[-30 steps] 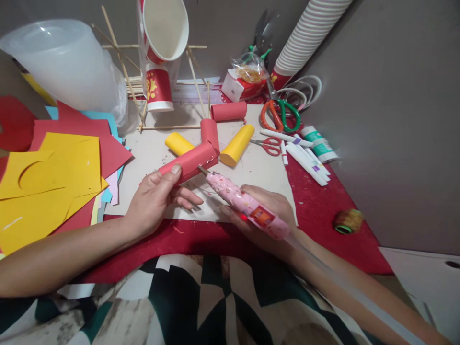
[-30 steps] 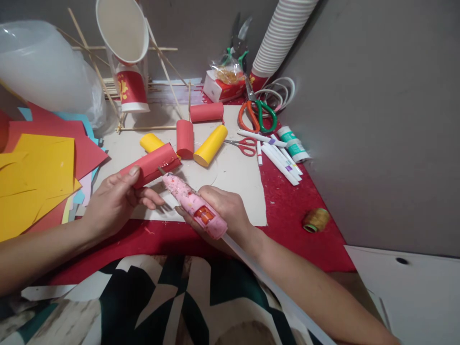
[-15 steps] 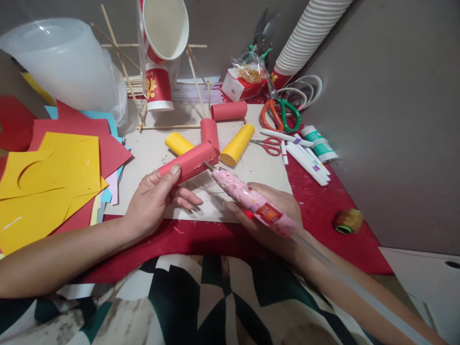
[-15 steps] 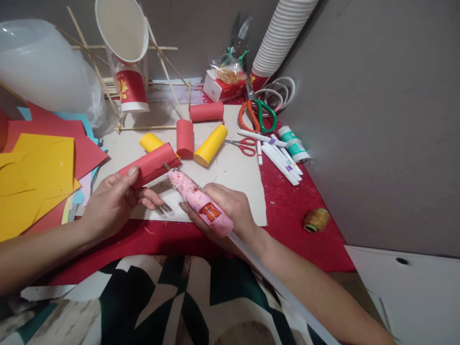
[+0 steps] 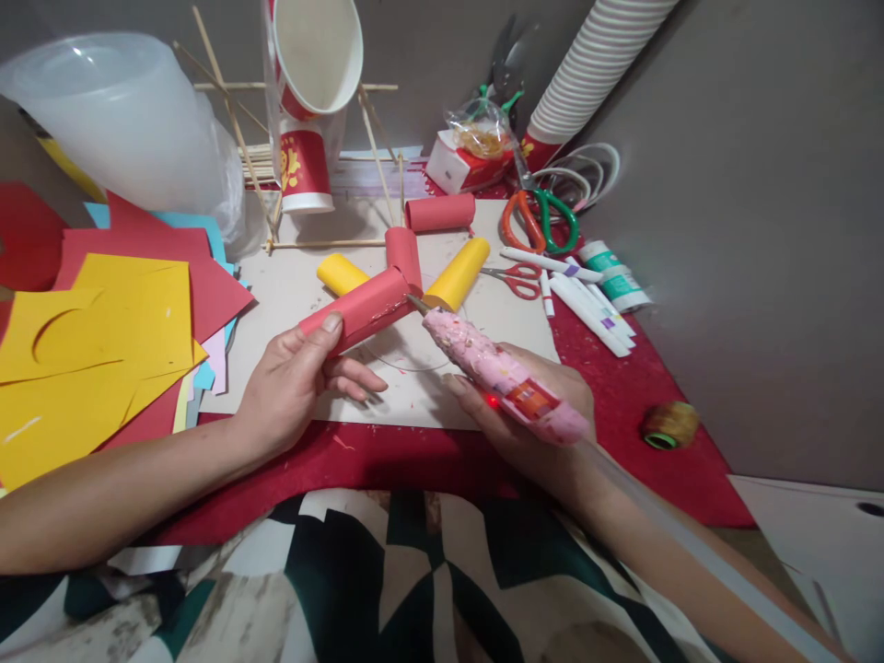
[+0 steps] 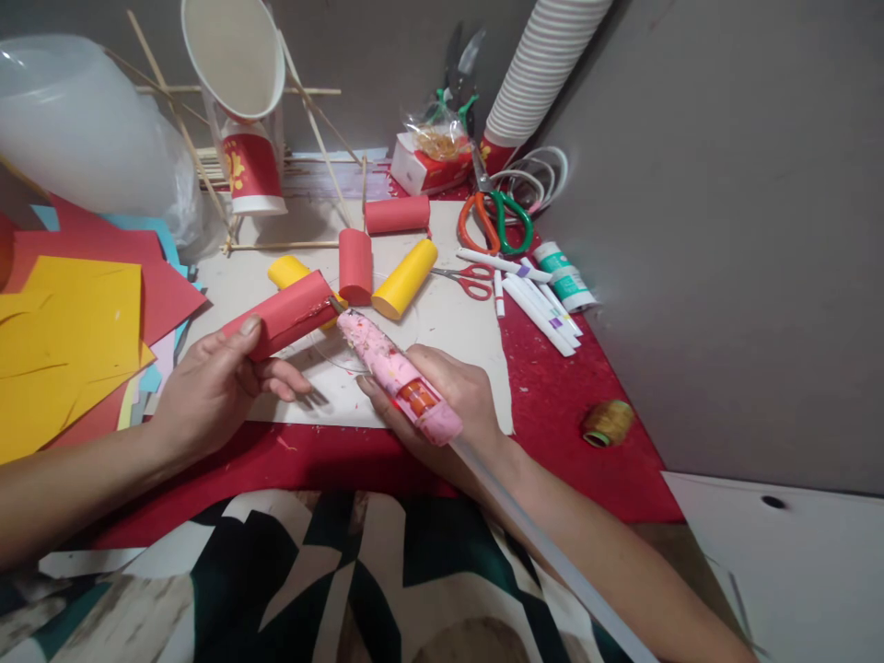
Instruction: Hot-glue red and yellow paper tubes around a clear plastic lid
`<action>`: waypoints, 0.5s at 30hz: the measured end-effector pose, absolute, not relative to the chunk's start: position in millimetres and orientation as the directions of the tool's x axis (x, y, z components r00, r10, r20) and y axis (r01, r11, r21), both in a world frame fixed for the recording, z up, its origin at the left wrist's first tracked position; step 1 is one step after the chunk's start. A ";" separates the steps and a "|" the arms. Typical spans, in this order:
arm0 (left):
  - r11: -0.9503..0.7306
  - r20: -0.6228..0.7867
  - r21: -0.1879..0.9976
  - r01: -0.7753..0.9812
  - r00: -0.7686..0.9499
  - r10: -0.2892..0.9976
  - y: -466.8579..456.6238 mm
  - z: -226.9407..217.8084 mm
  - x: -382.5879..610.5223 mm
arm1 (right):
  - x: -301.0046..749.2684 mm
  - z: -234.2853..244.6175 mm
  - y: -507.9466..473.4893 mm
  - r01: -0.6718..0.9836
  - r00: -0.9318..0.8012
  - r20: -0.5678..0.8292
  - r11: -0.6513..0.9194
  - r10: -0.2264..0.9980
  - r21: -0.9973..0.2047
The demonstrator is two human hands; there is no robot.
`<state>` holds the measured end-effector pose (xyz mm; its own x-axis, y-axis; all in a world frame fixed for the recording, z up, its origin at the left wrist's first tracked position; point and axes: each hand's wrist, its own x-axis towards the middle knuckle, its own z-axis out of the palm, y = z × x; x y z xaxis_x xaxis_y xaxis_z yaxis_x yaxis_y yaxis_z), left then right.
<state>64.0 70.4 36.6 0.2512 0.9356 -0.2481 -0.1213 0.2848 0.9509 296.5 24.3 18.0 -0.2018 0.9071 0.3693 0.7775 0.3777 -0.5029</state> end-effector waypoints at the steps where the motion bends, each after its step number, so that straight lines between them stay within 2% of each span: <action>1: 0.285 -0.248 0.950 -0.125 0.251 0.936 70.6 36.6 64.0 | 296.7 17.5 24.2 0.775 -0.203 0.367 0.378 0.908 -0.507; 6: 0.288 -0.243 0.946 -0.151 0.258 0.935 71.1 35.7 63.5 | 294.9 19.6 24.0 0.802 -0.205 0.370 0.372 0.906 -0.467; 11: 0.294 -0.247 0.944 -0.149 0.267 0.931 71.0 34.4 63.1 | 289.8 20.7 32.0 0.768 -0.286 0.533 0.523 0.796 -0.369; 15: 0.264 -0.213 0.949 -0.171 0.268 0.939 72.3 35.3 63.0 | 289.4 17.8 32.9 0.734 -0.384 0.495 0.583 0.780 -0.348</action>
